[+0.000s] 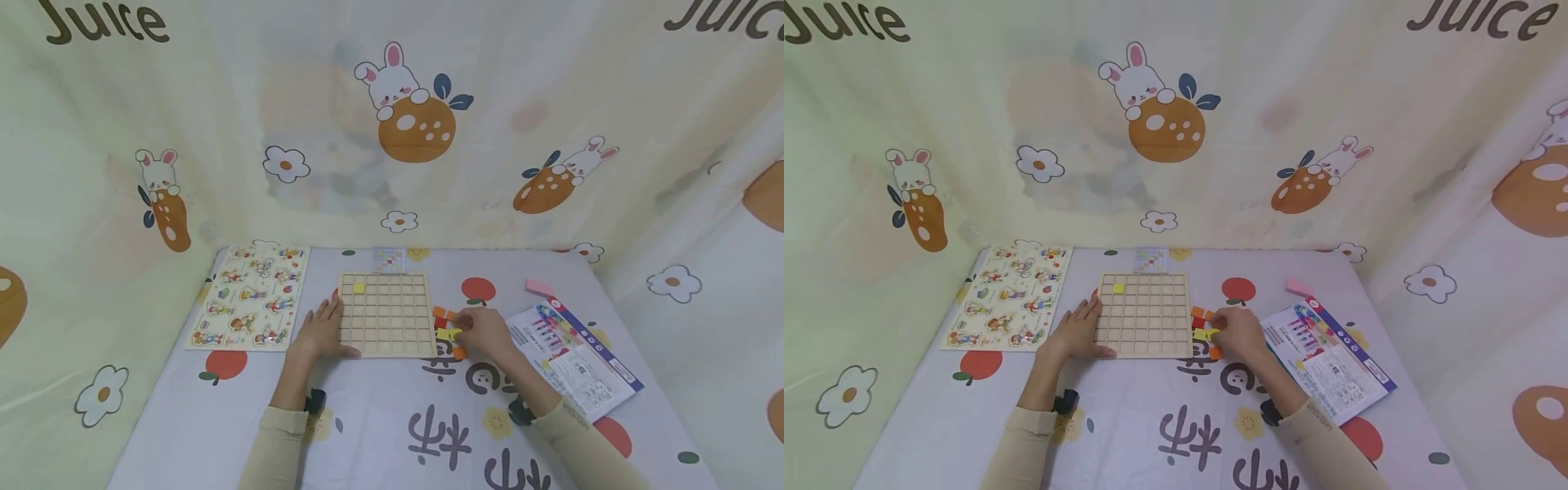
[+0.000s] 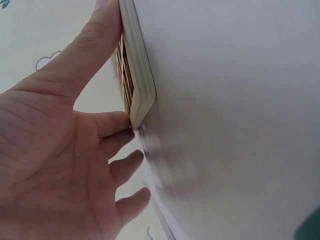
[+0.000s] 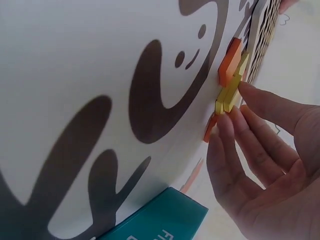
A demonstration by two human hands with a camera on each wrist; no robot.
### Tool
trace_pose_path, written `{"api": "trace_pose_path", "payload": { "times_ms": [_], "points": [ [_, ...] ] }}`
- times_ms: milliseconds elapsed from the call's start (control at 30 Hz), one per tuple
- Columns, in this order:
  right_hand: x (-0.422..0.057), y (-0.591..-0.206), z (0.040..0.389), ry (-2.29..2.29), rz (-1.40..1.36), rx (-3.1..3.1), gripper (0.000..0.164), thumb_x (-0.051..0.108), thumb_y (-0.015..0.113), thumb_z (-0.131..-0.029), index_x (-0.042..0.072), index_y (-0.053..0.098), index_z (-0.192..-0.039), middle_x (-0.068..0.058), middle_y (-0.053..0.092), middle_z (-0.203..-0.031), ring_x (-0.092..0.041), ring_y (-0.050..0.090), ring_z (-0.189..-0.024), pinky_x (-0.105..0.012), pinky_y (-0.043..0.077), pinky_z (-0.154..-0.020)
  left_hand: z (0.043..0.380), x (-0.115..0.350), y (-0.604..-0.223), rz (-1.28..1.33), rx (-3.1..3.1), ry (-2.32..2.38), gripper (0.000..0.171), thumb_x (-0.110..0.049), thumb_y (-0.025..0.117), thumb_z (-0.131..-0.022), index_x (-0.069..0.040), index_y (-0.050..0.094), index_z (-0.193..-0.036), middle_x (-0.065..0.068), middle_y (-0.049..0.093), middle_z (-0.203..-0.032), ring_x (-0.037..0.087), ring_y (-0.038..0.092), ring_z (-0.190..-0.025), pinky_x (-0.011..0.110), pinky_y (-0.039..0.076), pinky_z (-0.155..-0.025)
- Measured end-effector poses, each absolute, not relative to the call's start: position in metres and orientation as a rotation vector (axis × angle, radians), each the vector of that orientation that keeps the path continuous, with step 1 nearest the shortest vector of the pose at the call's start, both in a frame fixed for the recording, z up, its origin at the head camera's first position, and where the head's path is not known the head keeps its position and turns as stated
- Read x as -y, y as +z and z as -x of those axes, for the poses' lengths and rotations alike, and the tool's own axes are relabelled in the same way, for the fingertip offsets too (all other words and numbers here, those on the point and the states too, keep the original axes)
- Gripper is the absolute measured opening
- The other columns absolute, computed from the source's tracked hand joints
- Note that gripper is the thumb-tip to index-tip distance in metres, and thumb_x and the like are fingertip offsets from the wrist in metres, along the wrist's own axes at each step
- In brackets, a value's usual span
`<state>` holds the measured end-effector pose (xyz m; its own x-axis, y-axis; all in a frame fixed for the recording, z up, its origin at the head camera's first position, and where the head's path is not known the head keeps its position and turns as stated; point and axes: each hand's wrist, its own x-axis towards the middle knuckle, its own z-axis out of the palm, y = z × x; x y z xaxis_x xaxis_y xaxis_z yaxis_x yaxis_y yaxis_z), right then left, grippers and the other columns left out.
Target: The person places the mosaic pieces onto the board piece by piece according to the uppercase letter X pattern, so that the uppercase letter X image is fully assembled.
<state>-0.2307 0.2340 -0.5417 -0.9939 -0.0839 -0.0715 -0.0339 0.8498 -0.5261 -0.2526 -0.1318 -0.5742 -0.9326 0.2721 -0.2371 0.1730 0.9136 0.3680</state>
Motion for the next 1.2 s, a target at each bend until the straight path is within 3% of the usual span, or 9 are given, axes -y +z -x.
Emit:
{"api": "trace_pose_path", "payload": {
  "times_ms": [467, 633, 800, 1067, 1200],
  "points": [
    [-0.235, -0.540, 0.232, -0.939, 0.085, -2.898, 0.031, 0.010, 0.088, -0.081, 0.009, 0.078, -0.110, -0.001, 0.073, -0.091, -0.019, 0.066, -0.083, -0.035, 0.056, -0.075, 0.248, 0.131, -0.562, -0.333, -2.797, 0.509, 0.131, -0.057, 0.090, -0.073, 0.001, 0.018, -0.165, 0.016, 0.012, -0.174, 0.039, 0.009, -0.160, 0.062, 0.009, -0.127],
    [-0.238, -0.540, 0.243, -1.074, 0.161, -2.877, 0.025, 0.010, 0.090, -0.080, 0.009, 0.080, -0.102, 0.001, 0.073, -0.084, -0.017, 0.068, -0.077, -0.031, 0.056, -0.067, 0.241, 0.128, -0.551, -0.332, -2.788, 0.528, 0.127, -0.054, 0.091, -0.074, 0.003, 0.022, -0.164, 0.018, 0.016, -0.173, 0.040, 0.012, -0.159, 0.062, 0.011, -0.127],
    [-0.229, -0.536, 0.261, -1.153, 0.129, -2.841, 0.026, 0.017, 0.089, -0.083, 0.013, 0.079, -0.107, 0.003, 0.073, -0.084, -0.019, 0.068, -0.075, -0.032, 0.057, -0.065, 0.240, 0.129, -0.550, -0.332, -2.800, 0.529, 0.124, -0.054, 0.090, -0.075, 0.003, 0.023, -0.164, 0.017, 0.019, -0.173, 0.039, 0.014, -0.159, 0.061, 0.013, -0.127],
    [-0.197, -0.532, 0.287, -1.177, 0.145, -2.832, 0.027, 0.023, 0.087, -0.086, 0.014, 0.079, -0.110, 0.007, 0.076, -0.085, -0.015, 0.070, -0.082, -0.034, 0.053, -0.077, 0.240, 0.128, -0.547, -0.327, -2.812, 0.496, 0.124, -0.053, 0.090, -0.076, 0.003, 0.022, -0.164, 0.017, 0.019, -0.173, 0.039, 0.014, -0.159, 0.061, 0.013, -0.127],
    [-0.180, -0.532, 0.296, -1.247, 0.177, -2.798, 0.028, 0.020, 0.087, -0.087, 0.010, 0.079, -0.111, 0.006, 0.076, -0.086, -0.015, 0.072, -0.083, -0.035, 0.057, -0.079, 0.239, 0.128, -0.546, -0.339, -2.807, 0.490, 0.123, -0.053, 0.090, -0.076, 0.004, 0.023, -0.163, 0.019, 0.020, -0.172, 0.040, 0.016, -0.159, 0.061, 0.014, -0.127]
  ]
}}
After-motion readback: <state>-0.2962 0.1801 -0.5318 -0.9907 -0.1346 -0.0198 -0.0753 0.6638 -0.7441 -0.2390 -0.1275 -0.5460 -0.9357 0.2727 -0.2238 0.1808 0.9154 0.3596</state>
